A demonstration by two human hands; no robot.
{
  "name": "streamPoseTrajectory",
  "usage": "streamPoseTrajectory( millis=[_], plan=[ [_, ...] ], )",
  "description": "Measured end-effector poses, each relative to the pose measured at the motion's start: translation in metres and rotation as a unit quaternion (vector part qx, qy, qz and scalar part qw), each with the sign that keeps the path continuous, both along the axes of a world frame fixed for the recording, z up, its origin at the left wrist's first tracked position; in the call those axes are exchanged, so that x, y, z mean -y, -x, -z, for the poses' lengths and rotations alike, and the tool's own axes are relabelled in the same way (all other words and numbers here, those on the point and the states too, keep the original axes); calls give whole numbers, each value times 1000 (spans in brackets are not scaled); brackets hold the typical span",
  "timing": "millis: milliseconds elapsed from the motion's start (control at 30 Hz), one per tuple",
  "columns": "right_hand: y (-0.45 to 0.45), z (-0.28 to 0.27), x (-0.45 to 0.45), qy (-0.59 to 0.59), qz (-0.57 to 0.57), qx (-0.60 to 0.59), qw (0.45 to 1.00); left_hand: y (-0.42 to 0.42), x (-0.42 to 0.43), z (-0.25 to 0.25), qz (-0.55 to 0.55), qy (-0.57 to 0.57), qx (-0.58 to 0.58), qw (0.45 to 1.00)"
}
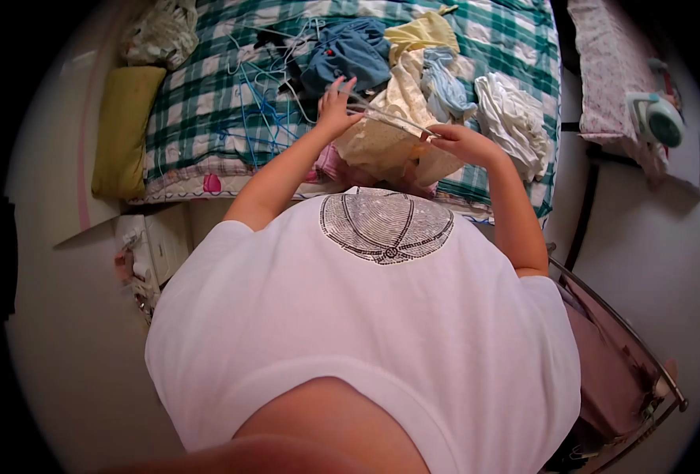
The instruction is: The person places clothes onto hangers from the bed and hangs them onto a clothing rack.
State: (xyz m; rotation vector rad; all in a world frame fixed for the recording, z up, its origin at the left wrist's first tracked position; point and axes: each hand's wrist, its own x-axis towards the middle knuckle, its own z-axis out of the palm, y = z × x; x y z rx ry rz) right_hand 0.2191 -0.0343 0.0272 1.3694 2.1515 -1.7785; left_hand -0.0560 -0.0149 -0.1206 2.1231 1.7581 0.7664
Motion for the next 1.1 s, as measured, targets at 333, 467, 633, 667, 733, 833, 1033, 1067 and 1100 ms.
streamPoseTrajectory(
  millis=[333,467,633,667,733,833,1033,1067,1100],
  plan=[
    [-41,-17,10,-127,76,-31,989,-34,-39,-28,397,355,190,825],
    [-37,-29,10,-184,31,34,982,-41,-32,-50,396,530,179,728],
    [-36,-31,12,-194,-8,73,978,-53,-14,-84,375,571,203,701],
    [-38,-27,14,-188,6,54,981,-54,-14,-78,379,575,197,697],
    [-44,-15,13,-177,30,18,984,-54,-19,-68,387,582,187,691],
    [-53,-4,13,-146,81,-43,985,-54,-21,-70,405,564,201,691],
    [-57,-8,12,-102,83,-29,991,-59,-25,-81,420,587,167,672],
    [-58,-9,13,-93,86,-31,991,-59,-25,-80,425,584,171,670],
    [-59,-10,14,-85,90,-32,992,-60,-23,-82,430,581,176,669]
  ],
)
